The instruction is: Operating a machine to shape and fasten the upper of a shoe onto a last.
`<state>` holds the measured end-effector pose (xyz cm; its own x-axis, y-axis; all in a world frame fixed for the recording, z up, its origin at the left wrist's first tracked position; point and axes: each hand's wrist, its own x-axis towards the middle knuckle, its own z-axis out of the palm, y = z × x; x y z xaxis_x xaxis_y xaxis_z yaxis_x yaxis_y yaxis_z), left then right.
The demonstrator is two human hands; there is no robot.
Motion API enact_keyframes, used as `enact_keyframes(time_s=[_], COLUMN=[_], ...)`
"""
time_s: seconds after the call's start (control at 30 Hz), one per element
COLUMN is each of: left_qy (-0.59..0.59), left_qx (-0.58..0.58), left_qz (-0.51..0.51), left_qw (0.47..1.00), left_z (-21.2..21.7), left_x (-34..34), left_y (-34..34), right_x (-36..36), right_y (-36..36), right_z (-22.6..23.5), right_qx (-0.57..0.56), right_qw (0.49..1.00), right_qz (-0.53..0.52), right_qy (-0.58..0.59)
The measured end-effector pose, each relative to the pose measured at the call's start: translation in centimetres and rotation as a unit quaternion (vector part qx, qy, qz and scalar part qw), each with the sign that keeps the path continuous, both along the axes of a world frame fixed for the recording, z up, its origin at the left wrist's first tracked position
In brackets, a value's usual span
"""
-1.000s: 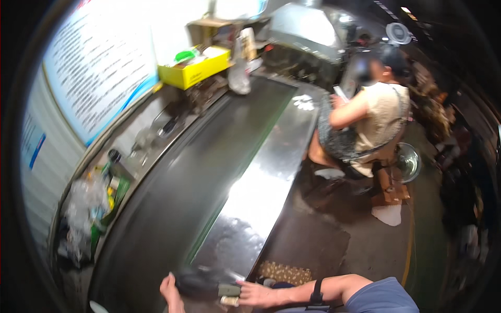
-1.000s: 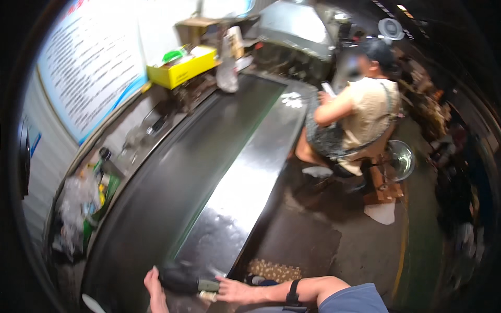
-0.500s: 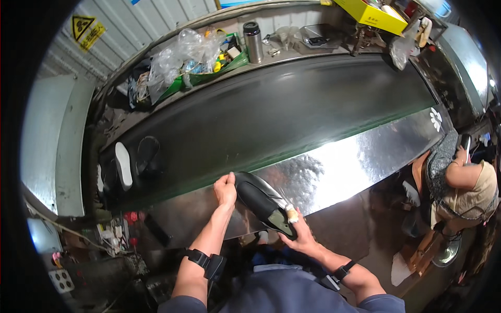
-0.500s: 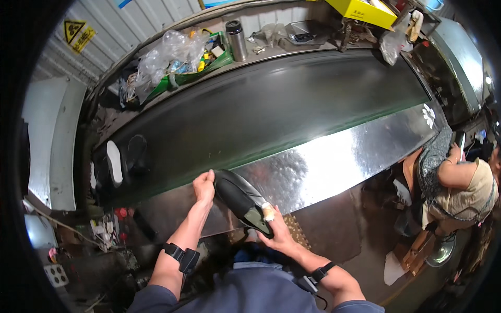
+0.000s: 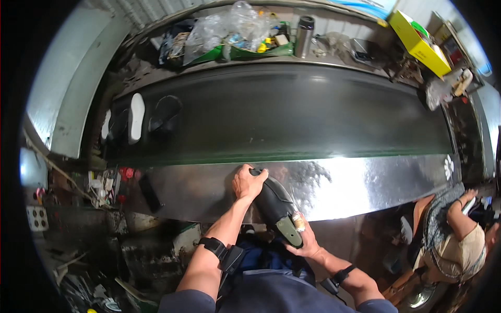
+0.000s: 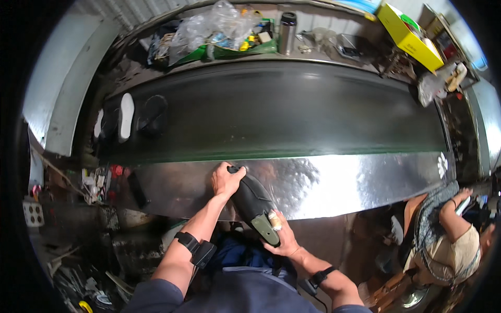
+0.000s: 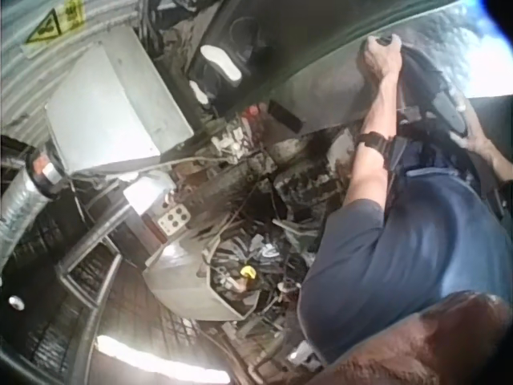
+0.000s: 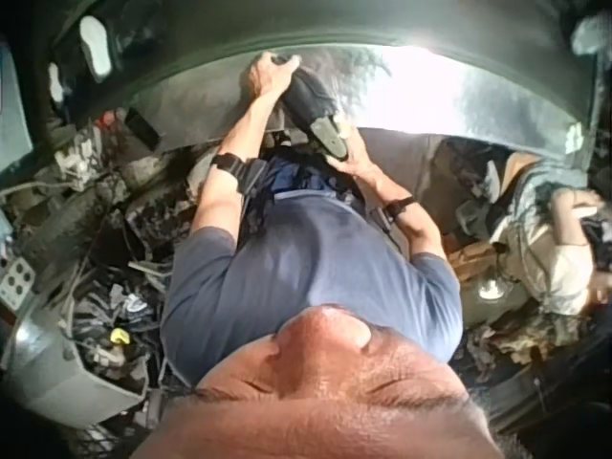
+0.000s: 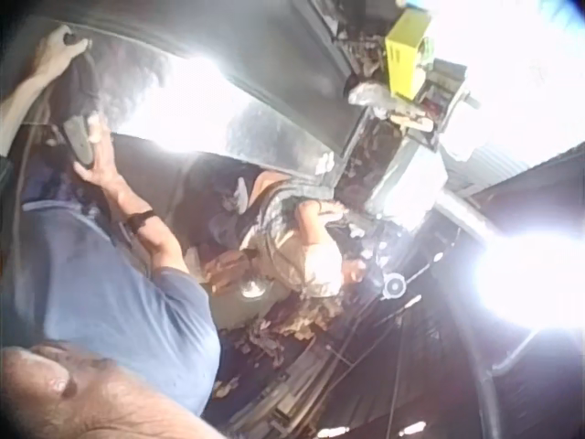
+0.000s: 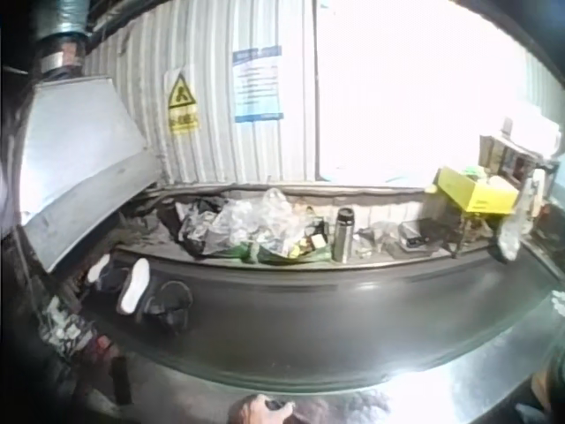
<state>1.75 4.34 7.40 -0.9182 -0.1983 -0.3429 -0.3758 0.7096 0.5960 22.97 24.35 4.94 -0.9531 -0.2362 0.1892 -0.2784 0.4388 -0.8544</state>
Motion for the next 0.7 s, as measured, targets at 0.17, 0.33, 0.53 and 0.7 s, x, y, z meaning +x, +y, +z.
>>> enact_keyframes(time_s=[0.17, 0.33, 0.53, 0.7], left_qy=[-0.018, 0.111, 0.23, 0.304], left_qx=[0.094, 0.113, 0.069, 0.021], left_qz=[0.08, 0.082, 0.233, 0.398], left_qw=[0.992, 0.984, 0.942, 0.865], left_z=[3.0, 10.0, 17.6, 22.5], left_x=[1.0, 6.0, 18.8, 33.5], left_y=[-5.3, -13.5, -26.5, -37.8], right_x=[0.7, -6.0, -3.2, 5.1], right_y=[-2.5, -8.9, -23.8, -37.6], right_z=[5.8, 11.4, 16.7, 19.9], right_qx=[-0.055, -0.329, -0.281, -0.235], right_qw=[0.992, 0.842, 0.872, 0.871], right_qz=[0.076, 0.028, 0.184, 0.287], right_qy=[-0.085, -0.427, -0.357, -0.321])
